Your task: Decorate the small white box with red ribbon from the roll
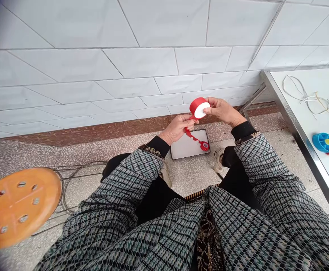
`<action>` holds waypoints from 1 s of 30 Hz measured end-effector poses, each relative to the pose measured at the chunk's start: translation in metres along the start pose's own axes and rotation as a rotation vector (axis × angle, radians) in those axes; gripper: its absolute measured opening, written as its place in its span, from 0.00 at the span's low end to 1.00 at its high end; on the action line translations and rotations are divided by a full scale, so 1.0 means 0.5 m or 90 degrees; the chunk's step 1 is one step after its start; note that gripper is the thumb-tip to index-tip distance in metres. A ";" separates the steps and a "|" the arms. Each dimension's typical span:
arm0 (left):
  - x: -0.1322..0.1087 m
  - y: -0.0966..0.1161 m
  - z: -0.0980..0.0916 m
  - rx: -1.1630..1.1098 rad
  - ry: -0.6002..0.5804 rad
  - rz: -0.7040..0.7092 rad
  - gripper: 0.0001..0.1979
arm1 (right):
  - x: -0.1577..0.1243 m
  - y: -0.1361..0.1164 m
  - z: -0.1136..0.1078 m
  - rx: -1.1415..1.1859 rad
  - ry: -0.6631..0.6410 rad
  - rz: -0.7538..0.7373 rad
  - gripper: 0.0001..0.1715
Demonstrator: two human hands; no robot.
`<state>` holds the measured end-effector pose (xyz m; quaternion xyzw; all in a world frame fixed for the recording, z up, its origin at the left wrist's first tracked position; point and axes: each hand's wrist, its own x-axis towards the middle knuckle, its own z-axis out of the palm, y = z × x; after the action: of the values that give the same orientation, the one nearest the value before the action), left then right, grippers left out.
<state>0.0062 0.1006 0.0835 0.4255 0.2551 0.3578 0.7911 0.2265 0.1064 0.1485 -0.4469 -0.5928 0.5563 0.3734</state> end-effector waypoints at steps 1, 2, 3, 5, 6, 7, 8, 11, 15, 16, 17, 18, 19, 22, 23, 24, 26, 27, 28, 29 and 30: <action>-0.001 0.002 -0.002 0.015 0.001 -0.005 0.12 | -0.003 -0.004 -0.001 -0.018 -0.006 0.019 0.30; -0.002 0.004 -0.003 0.029 -0.001 -0.013 0.12 | -0.005 -0.008 -0.002 -0.032 -0.009 0.039 0.29; -0.003 0.006 -0.004 0.041 -0.006 -0.021 0.12 | -0.007 -0.011 -0.003 -0.043 -0.008 0.058 0.27; -0.006 0.011 -0.004 0.061 -0.014 -0.038 0.12 | -0.010 -0.016 -0.004 -0.062 0.003 0.096 0.23; -0.008 0.012 -0.005 0.068 -0.014 -0.047 0.13 | -0.010 -0.019 -0.004 -0.070 0.012 0.113 0.22; -0.009 0.014 -0.005 0.072 -0.011 -0.054 0.13 | -0.011 -0.021 -0.004 -0.077 0.020 0.128 0.20; -0.009 0.015 -0.005 0.075 -0.006 -0.062 0.13 | -0.011 -0.024 -0.003 -0.086 0.027 0.142 0.19; -0.009 0.016 -0.004 0.080 0.014 -0.082 0.14 | -0.011 -0.032 0.002 -0.114 0.036 0.172 0.18; -0.006 0.016 -0.001 0.087 0.031 -0.114 0.21 | -0.010 -0.033 0.008 -0.159 0.025 0.198 0.14; -0.006 0.016 0.000 0.087 0.035 -0.121 0.25 | -0.011 -0.032 0.008 -0.177 0.017 0.195 0.13; -0.007 0.016 0.002 0.087 0.039 -0.127 0.28 | -0.011 -0.031 0.009 -0.201 0.005 0.188 0.12; -0.007 0.017 0.004 0.088 0.045 -0.130 0.31 | -0.011 -0.030 0.009 -0.237 -0.010 0.177 0.12; -0.008 0.018 0.005 0.092 0.048 -0.134 0.32 | -0.011 -0.030 0.010 -0.285 -0.029 0.162 0.11; -0.009 0.019 0.011 0.128 0.047 -0.162 0.33 | -0.010 -0.035 0.021 -0.504 -0.087 0.127 0.10; -0.009 0.019 0.013 0.143 0.045 -0.175 0.32 | -0.010 -0.038 0.027 -0.590 -0.101 0.117 0.10; -0.008 0.018 0.015 0.157 0.045 -0.189 0.32 | -0.010 -0.041 0.034 -0.674 -0.113 0.104 0.10; -0.005 0.015 0.018 0.171 0.054 -0.209 0.31 | -0.011 -0.045 0.051 -0.817 -0.134 0.072 0.11; -0.004 0.012 0.019 0.170 0.059 -0.217 0.30 | -0.013 -0.047 0.059 -0.870 -0.142 0.055 0.11; -0.002 0.009 0.019 0.165 0.063 -0.226 0.30 | -0.015 -0.047 0.066 -0.910 -0.148 0.040 0.12; -0.001 0.006 0.019 0.155 0.066 -0.235 0.29 | -0.017 -0.047 0.071 -0.936 -0.152 0.028 0.12; 0.001 0.003 0.018 0.141 0.068 -0.240 0.28 | -0.019 -0.046 0.075 -0.949 -0.152 0.019 0.12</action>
<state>0.0123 0.0970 0.0893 0.4351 0.4093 0.1955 0.7778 0.1919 0.0856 0.1681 -0.5258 -0.8425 0.0577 -0.1021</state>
